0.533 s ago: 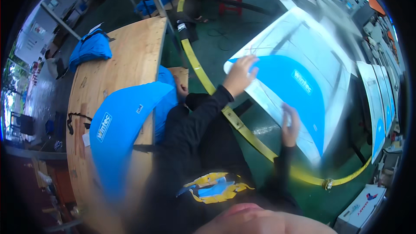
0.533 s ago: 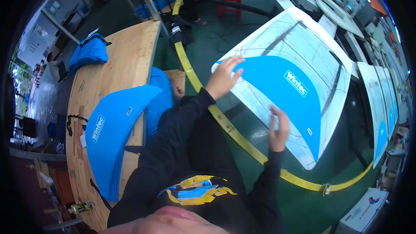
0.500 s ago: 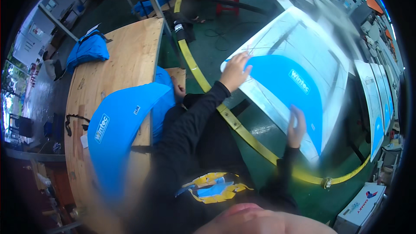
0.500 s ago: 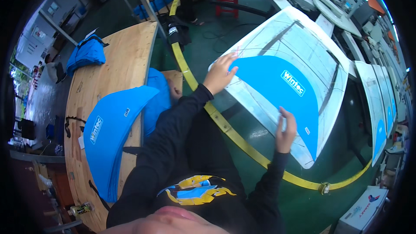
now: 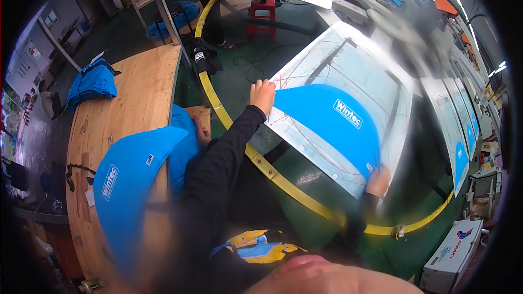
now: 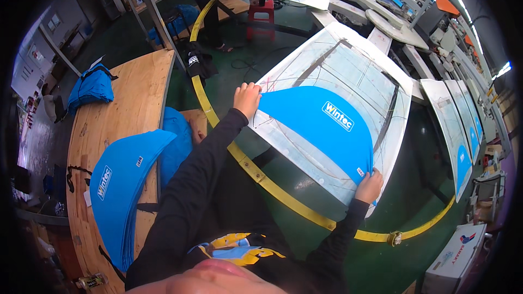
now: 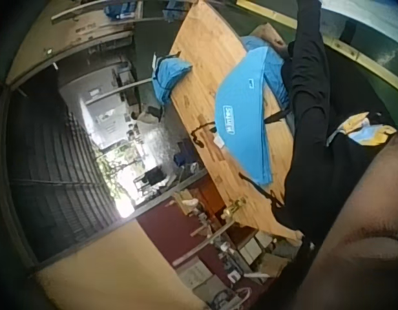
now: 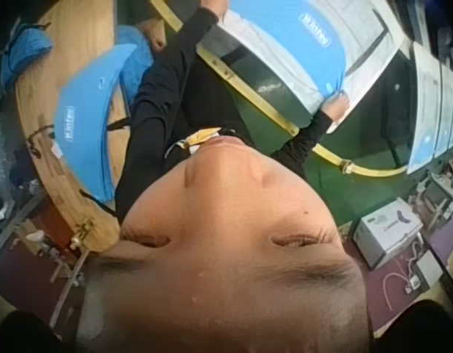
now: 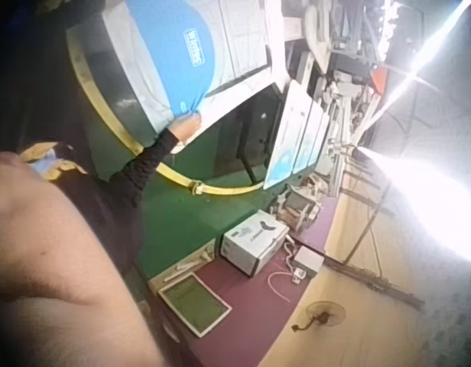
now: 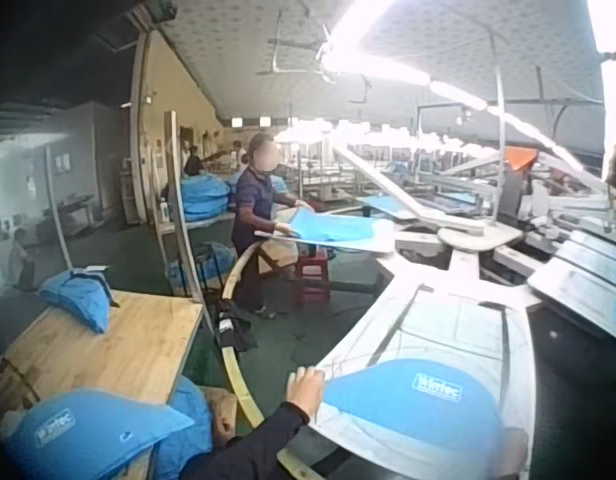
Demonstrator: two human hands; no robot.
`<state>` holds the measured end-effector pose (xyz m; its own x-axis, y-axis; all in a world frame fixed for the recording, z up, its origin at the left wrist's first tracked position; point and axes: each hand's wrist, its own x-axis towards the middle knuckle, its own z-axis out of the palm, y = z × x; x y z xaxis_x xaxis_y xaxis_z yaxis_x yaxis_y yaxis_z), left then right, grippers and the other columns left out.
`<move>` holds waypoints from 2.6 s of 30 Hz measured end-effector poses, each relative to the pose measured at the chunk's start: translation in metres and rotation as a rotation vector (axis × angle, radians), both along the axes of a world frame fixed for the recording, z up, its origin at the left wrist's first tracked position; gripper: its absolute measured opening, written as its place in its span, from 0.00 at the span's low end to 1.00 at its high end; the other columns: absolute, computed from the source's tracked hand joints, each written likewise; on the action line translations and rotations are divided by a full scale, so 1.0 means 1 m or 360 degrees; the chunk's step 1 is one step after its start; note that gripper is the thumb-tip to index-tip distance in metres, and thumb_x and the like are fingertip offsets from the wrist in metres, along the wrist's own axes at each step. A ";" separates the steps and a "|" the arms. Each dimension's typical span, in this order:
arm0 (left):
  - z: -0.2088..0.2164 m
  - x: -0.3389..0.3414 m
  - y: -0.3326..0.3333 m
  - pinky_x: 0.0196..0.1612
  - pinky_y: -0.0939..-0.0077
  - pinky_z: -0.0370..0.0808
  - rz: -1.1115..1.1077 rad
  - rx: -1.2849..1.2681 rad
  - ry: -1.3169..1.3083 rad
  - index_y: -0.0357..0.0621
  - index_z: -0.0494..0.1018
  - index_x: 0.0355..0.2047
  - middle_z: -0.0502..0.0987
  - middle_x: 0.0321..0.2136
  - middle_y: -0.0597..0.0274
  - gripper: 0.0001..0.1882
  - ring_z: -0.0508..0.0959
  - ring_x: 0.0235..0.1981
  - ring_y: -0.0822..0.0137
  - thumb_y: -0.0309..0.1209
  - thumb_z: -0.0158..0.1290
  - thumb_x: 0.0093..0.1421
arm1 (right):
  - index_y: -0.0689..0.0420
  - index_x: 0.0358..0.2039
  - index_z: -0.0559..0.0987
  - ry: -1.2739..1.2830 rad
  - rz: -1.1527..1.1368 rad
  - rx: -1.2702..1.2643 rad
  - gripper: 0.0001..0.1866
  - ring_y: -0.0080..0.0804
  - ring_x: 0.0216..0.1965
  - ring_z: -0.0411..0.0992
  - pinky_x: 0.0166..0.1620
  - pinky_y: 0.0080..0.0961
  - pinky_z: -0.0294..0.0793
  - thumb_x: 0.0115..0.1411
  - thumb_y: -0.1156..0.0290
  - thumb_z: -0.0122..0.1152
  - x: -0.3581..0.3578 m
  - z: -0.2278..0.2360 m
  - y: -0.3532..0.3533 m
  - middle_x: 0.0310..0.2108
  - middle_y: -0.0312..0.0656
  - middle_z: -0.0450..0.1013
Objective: Folding blue fabric components and attaching black strapping at a workstation.
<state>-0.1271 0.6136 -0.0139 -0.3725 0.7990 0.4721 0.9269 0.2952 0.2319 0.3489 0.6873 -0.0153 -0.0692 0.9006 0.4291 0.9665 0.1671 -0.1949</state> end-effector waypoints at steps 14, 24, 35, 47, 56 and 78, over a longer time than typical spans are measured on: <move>0.073 0.070 -0.034 0.42 0.78 0.69 -0.1306 0.0333 -0.2040 0.46 0.65 0.43 0.73 0.34 0.69 0.06 0.72 0.38 0.78 0.30 0.48 0.67 | 0.57 0.46 0.65 0.1905 0.1230 -0.0410 0.10 0.16 0.31 0.60 0.34 0.15 0.60 0.72 0.65 0.48 -0.175 0.082 -0.050 0.31 0.31 0.63; 0.146 0.088 -0.280 0.43 0.83 0.69 -0.1069 0.1059 -0.2686 0.47 0.66 0.44 0.68 0.35 0.70 0.09 0.71 0.39 0.79 0.31 0.49 0.64 | 0.61 0.54 0.68 0.2638 0.1633 -0.1735 0.22 0.34 0.46 0.73 0.51 0.28 0.72 0.72 0.56 0.42 -0.242 0.158 -0.162 0.46 0.46 0.73; 0.112 0.048 -0.601 0.52 0.70 0.71 -0.0052 0.2636 -0.1898 0.48 0.65 0.55 0.72 0.41 0.65 0.15 0.74 0.44 0.69 0.32 0.47 0.69 | 0.60 0.56 0.71 0.2176 0.2107 -0.3467 0.20 0.34 0.52 0.72 0.56 0.32 0.71 0.71 0.61 0.48 -0.442 0.158 -0.266 0.52 0.43 0.73; 0.103 0.039 -0.764 0.59 0.65 0.66 0.0311 0.2885 -0.1172 0.47 0.63 0.61 0.73 0.41 0.64 0.22 0.73 0.47 0.67 0.32 0.50 0.68 | 0.57 0.44 0.76 0.1952 0.2310 -0.3702 0.14 0.31 0.42 0.73 0.50 0.31 0.71 0.69 0.60 0.52 -0.596 0.140 -0.336 0.40 0.40 0.76; 0.075 0.003 -0.767 0.60 0.64 0.66 0.0167 0.2795 -0.1453 0.47 0.64 0.60 0.73 0.40 0.60 0.19 0.73 0.48 0.65 0.29 0.47 0.69 | 0.60 0.49 0.74 0.1628 0.1961 -0.3436 0.18 0.37 0.46 0.74 0.53 0.36 0.73 0.71 0.59 0.44 -0.647 0.121 -0.357 0.42 0.45 0.76; 0.070 0.155 -0.716 0.43 0.81 0.68 0.1689 0.1658 -0.1509 0.42 0.68 0.51 0.72 0.38 0.68 0.13 0.70 0.39 0.78 0.34 0.45 0.71 | 0.57 0.43 0.72 0.0577 0.2581 -0.2547 0.14 0.15 0.25 0.67 0.23 0.15 0.65 0.67 0.59 0.56 -0.577 0.050 -0.268 0.29 0.34 0.72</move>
